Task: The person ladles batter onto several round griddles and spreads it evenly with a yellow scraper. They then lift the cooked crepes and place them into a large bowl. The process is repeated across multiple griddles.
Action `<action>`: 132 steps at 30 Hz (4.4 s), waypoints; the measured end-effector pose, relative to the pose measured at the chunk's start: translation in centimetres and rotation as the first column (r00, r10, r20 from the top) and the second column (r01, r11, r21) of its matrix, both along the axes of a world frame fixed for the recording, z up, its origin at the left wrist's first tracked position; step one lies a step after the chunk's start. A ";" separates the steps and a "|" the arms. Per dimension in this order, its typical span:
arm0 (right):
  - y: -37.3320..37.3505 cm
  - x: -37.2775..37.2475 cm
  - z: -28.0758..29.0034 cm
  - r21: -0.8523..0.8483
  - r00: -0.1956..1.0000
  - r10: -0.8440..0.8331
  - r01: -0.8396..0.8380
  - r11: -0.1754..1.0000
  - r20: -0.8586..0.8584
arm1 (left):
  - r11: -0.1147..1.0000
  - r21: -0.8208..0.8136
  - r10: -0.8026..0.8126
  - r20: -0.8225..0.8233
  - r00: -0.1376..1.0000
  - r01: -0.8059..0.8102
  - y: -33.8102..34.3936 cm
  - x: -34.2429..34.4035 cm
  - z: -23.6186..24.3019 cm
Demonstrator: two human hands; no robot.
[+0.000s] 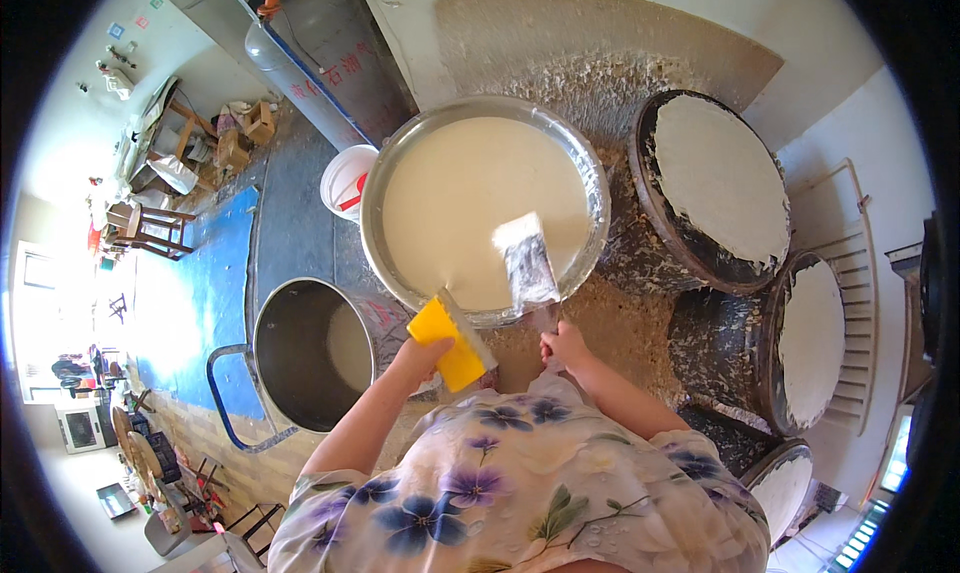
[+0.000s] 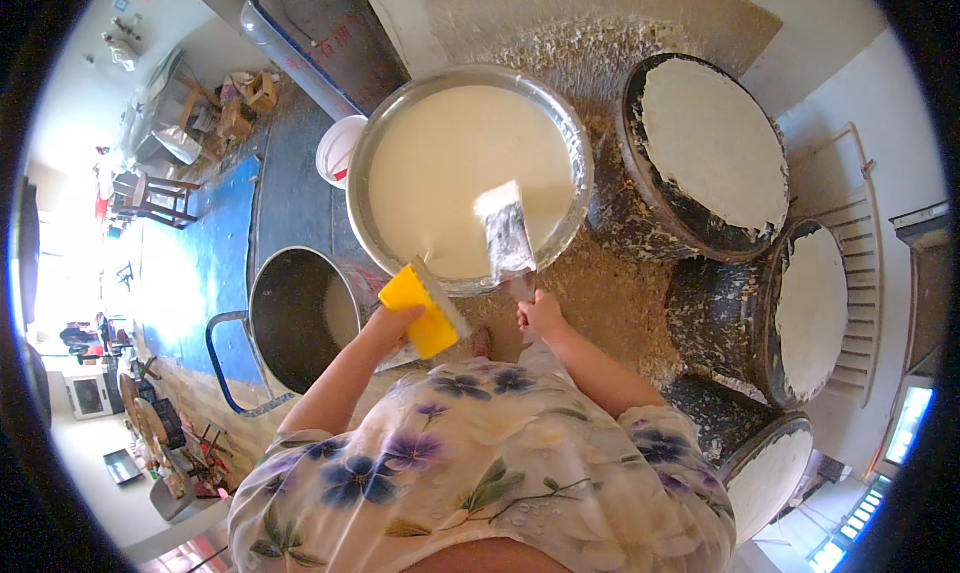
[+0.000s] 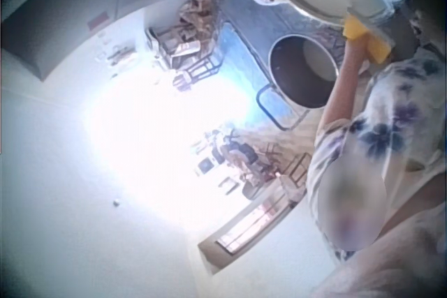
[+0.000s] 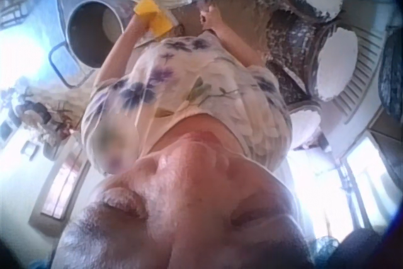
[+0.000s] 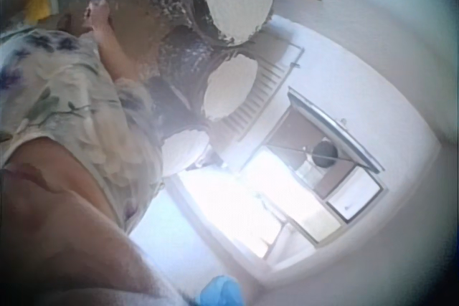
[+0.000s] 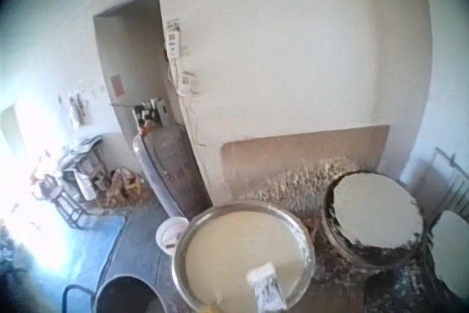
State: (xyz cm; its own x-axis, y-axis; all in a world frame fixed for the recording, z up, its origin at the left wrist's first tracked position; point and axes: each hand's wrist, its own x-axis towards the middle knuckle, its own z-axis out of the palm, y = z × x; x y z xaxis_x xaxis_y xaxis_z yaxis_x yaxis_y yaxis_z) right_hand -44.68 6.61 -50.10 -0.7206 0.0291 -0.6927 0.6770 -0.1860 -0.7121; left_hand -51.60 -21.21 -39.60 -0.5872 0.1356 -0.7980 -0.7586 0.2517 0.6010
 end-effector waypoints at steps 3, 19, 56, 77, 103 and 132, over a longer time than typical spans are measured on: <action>0.8 -1.7 2.1 0.750 0.944 0.274 -0.046 0.660 -0.183 | 0.985 -0.087 -0.167 -0.269 0.949 0.149 -3.3 1.5 2.0; 8.0 5.5 18.7 0.908 0.763 0.530 -0.417 -0.034 0.370 | 0.417 -0.695 -0.892 -0.188 0.411 0.586 -2.4 -1.7 5.9; 1.4 3.4 4.9 -0.080 0.997 -0.071 0.074 0.994 0.035 | 0.891 0.209 -0.405 -0.038 0.913 0.404 -9.0 0.7 4.6; -7.1 8.5 3.9 0.416 0.954 0.281 -0.215 0.884 -0.103 | 0.962 0.272 -0.008 -0.091 0.996 0.033 -3.9 1.0 8.0; 3.1 37.3 8.0 0.099 0.613 -0.698 0.773 0.626 -0.371 | 0.640 0.114 -0.709 -0.292 0.642 0.760 7.0 20.0 26.6; -17.9 90.5 14.0 -0.479 -0.743 -0.634 0.646 -0.594 -0.215 | -0.607 -0.657 0.241 -0.688 -0.684 0.447 31.5 79.2 11.7</action>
State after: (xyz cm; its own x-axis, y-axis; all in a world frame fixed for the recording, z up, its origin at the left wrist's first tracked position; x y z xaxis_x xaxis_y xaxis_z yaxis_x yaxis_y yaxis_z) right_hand 45.84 -11.32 -36.07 0.4322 0.7823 -0.4486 -0.7487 0.0339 -0.6621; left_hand 27.63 10.27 -27.94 0.9224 0.3800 0.0695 0.2850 -0.7908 0.5417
